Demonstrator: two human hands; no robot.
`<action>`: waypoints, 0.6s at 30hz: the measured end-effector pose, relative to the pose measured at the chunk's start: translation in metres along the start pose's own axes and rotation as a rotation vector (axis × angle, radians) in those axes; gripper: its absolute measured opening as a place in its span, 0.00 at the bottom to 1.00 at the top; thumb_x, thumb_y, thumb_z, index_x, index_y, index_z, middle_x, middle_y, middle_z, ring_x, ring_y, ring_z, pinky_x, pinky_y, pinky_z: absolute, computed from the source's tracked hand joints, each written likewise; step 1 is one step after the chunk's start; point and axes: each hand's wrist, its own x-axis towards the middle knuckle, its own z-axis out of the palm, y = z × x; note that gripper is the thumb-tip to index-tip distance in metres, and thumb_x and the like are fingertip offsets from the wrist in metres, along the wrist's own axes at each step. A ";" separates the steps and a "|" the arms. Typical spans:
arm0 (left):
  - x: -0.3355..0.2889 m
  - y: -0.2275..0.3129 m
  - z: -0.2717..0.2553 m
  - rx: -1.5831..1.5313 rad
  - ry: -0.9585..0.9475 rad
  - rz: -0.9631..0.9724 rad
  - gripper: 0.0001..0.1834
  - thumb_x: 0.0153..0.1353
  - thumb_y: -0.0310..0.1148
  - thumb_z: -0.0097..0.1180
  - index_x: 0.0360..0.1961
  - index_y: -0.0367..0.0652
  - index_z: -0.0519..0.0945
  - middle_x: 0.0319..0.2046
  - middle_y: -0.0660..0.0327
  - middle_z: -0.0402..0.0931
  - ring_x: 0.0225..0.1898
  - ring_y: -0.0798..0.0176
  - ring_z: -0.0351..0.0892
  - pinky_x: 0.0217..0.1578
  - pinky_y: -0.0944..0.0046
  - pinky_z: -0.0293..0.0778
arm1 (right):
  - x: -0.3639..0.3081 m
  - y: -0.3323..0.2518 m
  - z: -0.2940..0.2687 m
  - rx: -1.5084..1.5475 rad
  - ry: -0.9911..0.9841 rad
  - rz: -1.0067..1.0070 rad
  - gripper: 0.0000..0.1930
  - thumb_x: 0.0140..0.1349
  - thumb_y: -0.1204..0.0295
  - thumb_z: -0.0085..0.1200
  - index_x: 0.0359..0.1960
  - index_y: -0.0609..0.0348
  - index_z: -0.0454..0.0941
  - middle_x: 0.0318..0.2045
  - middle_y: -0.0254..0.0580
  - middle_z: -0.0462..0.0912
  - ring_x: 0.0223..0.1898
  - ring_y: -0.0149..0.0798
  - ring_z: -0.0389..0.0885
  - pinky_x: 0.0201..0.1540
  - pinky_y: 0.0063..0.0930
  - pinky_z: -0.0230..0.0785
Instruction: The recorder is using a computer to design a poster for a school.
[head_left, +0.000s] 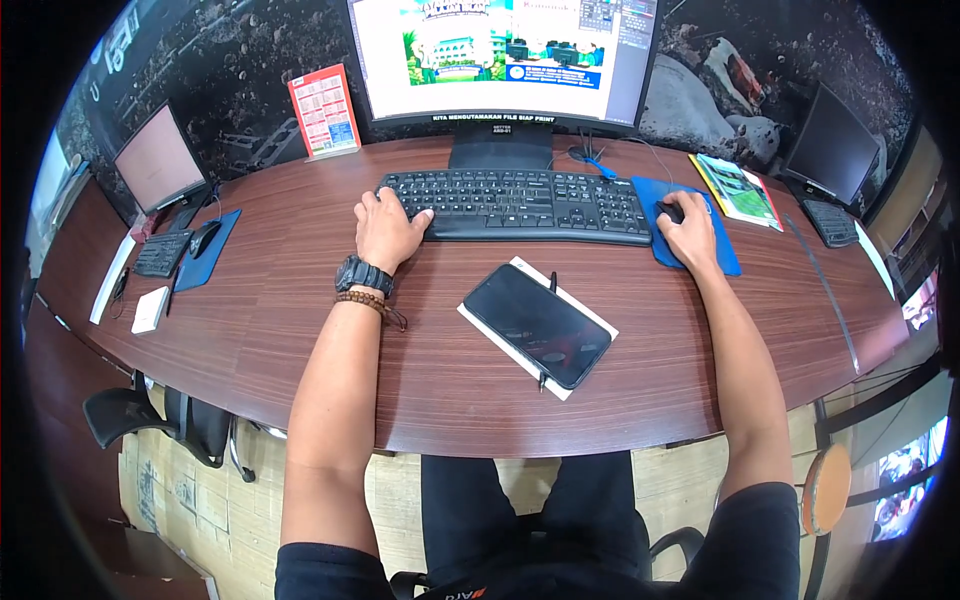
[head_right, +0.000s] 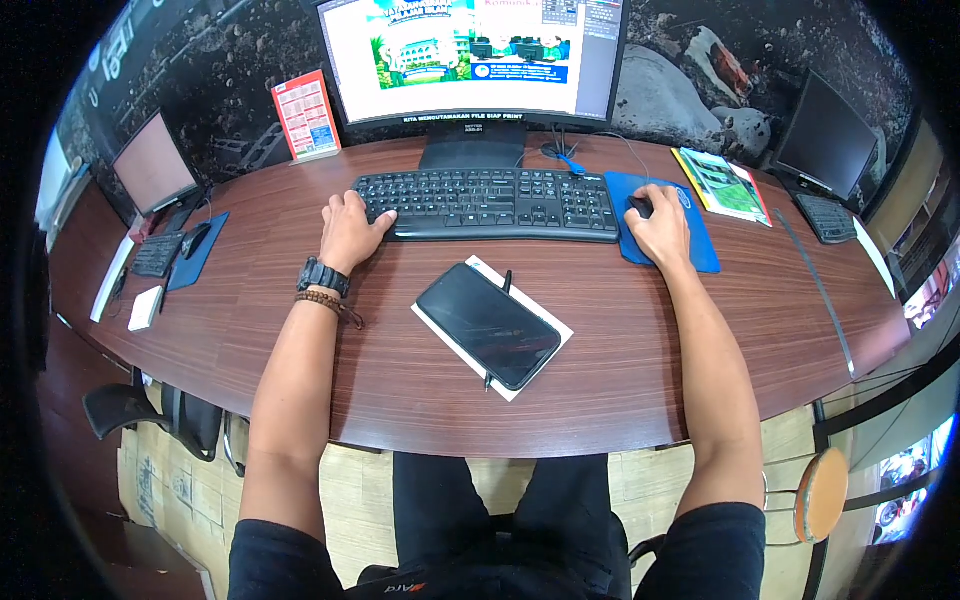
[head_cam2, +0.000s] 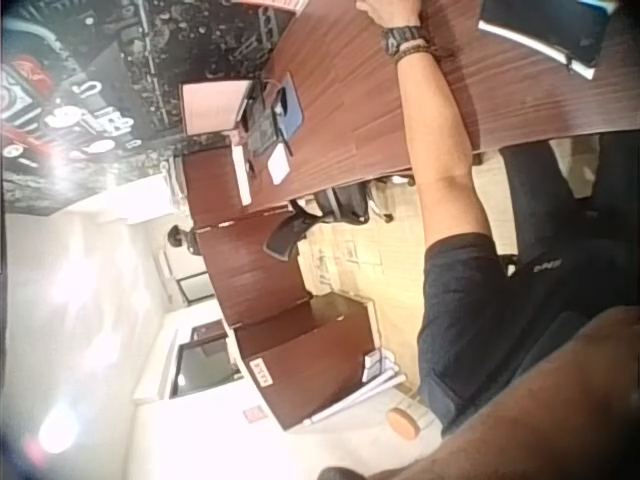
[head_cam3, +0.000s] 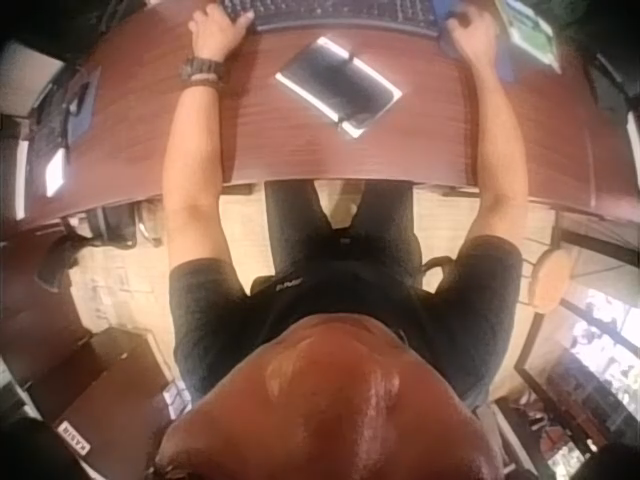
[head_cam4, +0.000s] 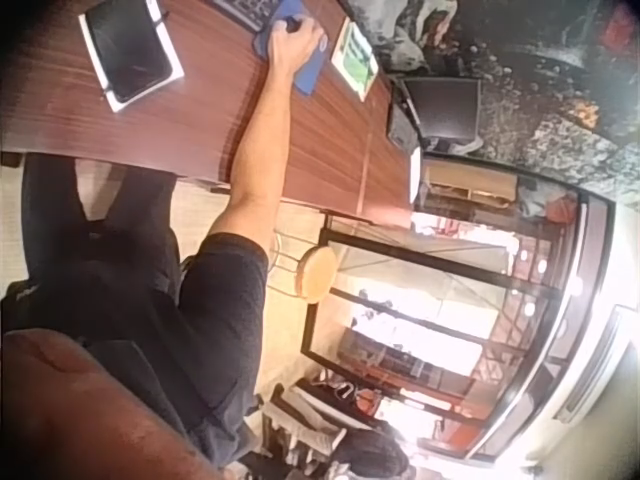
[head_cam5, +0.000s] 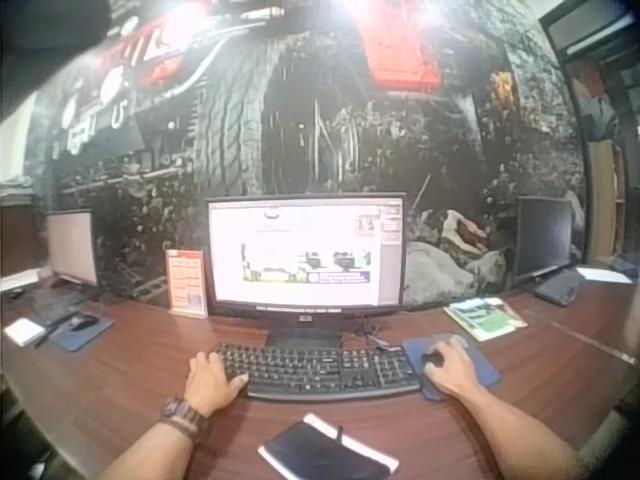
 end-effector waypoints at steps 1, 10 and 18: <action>0.000 0.000 0.000 -0.001 0.000 0.001 0.32 0.56 0.48 0.67 0.48 0.29 0.73 0.51 0.40 0.70 0.55 0.38 0.69 0.55 0.46 0.72 | 0.000 0.000 0.000 -0.001 0.001 0.000 0.17 0.52 0.66 0.56 0.45 0.55 0.81 0.48 0.48 0.78 0.53 0.53 0.77 0.56 0.42 0.70; 0.001 -0.001 0.002 0.000 -0.004 -0.001 0.32 0.57 0.49 0.67 0.49 0.29 0.73 0.51 0.39 0.70 0.56 0.38 0.69 0.55 0.45 0.73 | -0.001 0.001 -0.001 -0.004 0.006 -0.012 0.17 0.52 0.66 0.56 0.45 0.55 0.81 0.47 0.48 0.78 0.52 0.53 0.77 0.55 0.42 0.70; 0.001 -0.005 0.003 -0.013 0.012 0.005 0.33 0.57 0.50 0.66 0.50 0.30 0.73 0.52 0.39 0.69 0.56 0.37 0.68 0.56 0.45 0.70 | 0.001 0.008 -0.001 -0.002 -0.023 -0.074 0.17 0.54 0.66 0.56 0.46 0.56 0.80 0.48 0.49 0.77 0.53 0.52 0.76 0.57 0.42 0.69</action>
